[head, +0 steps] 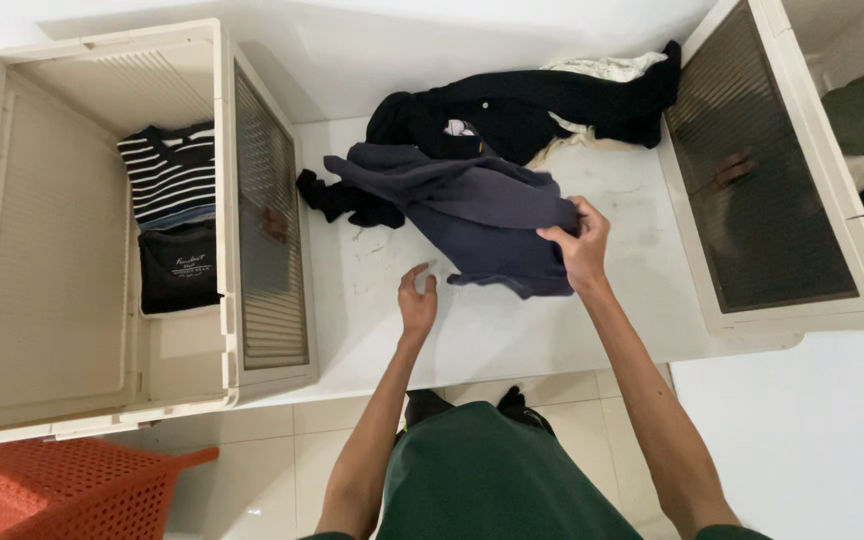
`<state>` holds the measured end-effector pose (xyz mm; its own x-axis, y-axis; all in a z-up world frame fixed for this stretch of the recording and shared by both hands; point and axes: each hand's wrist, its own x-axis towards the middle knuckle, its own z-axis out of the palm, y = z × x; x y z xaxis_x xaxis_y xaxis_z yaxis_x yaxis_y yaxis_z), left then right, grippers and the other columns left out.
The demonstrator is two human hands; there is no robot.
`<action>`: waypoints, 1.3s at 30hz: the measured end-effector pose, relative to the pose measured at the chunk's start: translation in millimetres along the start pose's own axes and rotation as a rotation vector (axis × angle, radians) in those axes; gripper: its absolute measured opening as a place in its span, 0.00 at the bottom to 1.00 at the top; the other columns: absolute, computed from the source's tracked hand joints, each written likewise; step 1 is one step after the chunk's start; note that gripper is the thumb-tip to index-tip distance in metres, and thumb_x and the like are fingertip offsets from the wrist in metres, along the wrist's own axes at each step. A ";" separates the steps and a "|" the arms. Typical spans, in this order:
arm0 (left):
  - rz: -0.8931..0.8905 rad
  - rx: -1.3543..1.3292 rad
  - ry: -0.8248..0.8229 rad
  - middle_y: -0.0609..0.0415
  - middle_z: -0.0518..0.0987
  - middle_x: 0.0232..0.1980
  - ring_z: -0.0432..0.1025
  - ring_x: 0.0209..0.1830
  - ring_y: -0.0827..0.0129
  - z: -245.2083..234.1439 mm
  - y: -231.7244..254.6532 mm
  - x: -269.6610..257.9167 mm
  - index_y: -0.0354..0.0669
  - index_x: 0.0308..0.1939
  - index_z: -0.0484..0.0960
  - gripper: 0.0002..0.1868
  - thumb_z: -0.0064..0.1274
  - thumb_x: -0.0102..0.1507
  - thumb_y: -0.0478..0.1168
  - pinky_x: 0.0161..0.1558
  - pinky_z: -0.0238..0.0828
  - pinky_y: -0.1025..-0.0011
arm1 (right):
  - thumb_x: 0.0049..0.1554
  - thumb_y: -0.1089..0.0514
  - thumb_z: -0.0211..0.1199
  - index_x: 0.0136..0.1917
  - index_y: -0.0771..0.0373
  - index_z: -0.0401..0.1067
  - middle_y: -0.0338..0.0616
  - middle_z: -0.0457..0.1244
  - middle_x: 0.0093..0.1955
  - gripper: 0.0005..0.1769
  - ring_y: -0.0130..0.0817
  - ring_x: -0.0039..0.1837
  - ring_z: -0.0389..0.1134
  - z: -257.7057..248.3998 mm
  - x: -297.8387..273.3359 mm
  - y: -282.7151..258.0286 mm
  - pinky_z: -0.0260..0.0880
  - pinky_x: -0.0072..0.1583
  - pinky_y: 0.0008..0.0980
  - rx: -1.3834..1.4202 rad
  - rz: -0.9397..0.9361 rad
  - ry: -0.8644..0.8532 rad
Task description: The person spreads a dark shirt out on a flat surface, folds the sleeves and sides toward the center, and then folds the garment into a rectangle before placing it into a storage bin.
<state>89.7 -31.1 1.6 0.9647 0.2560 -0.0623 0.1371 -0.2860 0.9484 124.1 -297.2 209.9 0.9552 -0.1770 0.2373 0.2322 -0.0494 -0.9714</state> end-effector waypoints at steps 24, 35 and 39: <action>-0.500 -0.572 -0.264 0.50 0.78 0.59 0.76 0.55 0.61 12.1 4.2 37.9 0.41 0.66 0.72 0.26 0.55 0.67 0.47 0.50 0.76 0.62 | 0.51 0.59 0.66 0.56 0.66 0.73 0.61 0.65 0.58 0.20 0.62 0.63 0.63 -159.8 -22.8 166.2 0.63 0.65 0.55 -0.923 0.384 0.504; 0.022 0.053 -0.066 0.41 0.81 0.59 0.76 0.57 0.54 32.9 -18.7 73.1 0.41 0.69 0.73 0.38 0.68 0.57 0.46 0.58 0.73 0.62 | 0.57 0.53 0.65 0.68 0.55 0.71 0.50 0.54 0.78 0.25 0.67 0.83 0.36 -58.8 6.3 151.6 0.16 0.66 0.90 -1.098 0.058 -0.015; -0.040 0.413 -0.442 0.33 0.83 0.47 0.78 0.50 0.45 17.8 -22.9 53.5 0.33 0.52 0.84 0.30 0.66 0.54 0.51 0.54 0.74 0.59 | 0.52 0.49 0.68 0.69 0.53 0.70 0.53 0.51 0.77 0.31 0.66 0.81 0.35 -29.0 6.3 168.4 0.14 0.65 0.90 -1.150 0.127 -0.276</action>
<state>142.1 -27.3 -29.0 0.9468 -0.1090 -0.3028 0.1658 -0.6414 0.7491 163.9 -335.1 48.0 0.9994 -0.0339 -0.0066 -0.0339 -0.9248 -0.3790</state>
